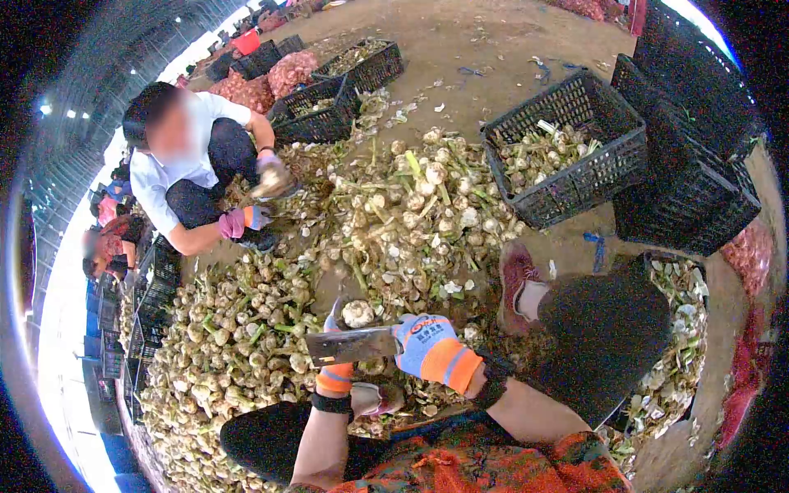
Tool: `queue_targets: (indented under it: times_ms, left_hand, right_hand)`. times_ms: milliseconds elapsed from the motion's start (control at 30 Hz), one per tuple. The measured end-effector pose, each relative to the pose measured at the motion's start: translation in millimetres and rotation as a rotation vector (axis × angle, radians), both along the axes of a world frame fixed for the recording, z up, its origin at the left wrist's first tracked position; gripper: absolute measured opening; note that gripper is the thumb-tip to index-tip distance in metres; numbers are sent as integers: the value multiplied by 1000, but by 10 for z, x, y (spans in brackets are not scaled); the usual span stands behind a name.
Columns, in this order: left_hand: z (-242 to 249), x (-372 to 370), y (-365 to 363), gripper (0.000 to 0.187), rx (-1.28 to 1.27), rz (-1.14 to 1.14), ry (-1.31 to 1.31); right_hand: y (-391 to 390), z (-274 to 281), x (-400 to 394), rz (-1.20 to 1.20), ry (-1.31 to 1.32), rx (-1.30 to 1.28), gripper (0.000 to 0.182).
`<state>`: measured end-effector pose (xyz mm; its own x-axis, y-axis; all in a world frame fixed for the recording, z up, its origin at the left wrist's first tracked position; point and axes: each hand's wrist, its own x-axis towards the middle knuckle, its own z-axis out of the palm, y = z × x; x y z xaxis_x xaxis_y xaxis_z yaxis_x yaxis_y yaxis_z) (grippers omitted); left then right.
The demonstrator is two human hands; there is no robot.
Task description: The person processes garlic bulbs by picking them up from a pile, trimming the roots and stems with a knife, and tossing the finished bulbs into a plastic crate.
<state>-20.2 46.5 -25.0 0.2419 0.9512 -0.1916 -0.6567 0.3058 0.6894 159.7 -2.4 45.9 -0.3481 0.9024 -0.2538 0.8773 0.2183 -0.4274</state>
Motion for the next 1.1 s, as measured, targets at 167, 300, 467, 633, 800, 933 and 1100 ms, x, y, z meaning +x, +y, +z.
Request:
queue_targets:
  times_ms: [167,300,467,633,800,933,1100]
  left_hand:
    - [351,-6,-387,34,414,-75,825]
    - [387,-68,-579,37,336,-121,827]
    - [-453,-291,-508,38,-113,-142,566]
    - [-14,-173,-677,43,-92,-48,413]
    - [-281,-280,-668,57,537,-1,1283]
    - [171,-168,-698,54,544,68,1400]
    - [-62,-192,-442,52,196,173,666]
  right_hand:
    - [-142,125,-86,76,14,11,35]
    - [-188,183,-121,103,8,-83,37]
    - [-242,-13,-176,136,28,-107,33]
    - [-212,-128,-189,155,21,-83,33]
    - [-154,-222,-130,153,-5,-33,34]
    - [54,-803,119,-345,203,-73,35]
    - [211,-598,209,-429,517,42,24]
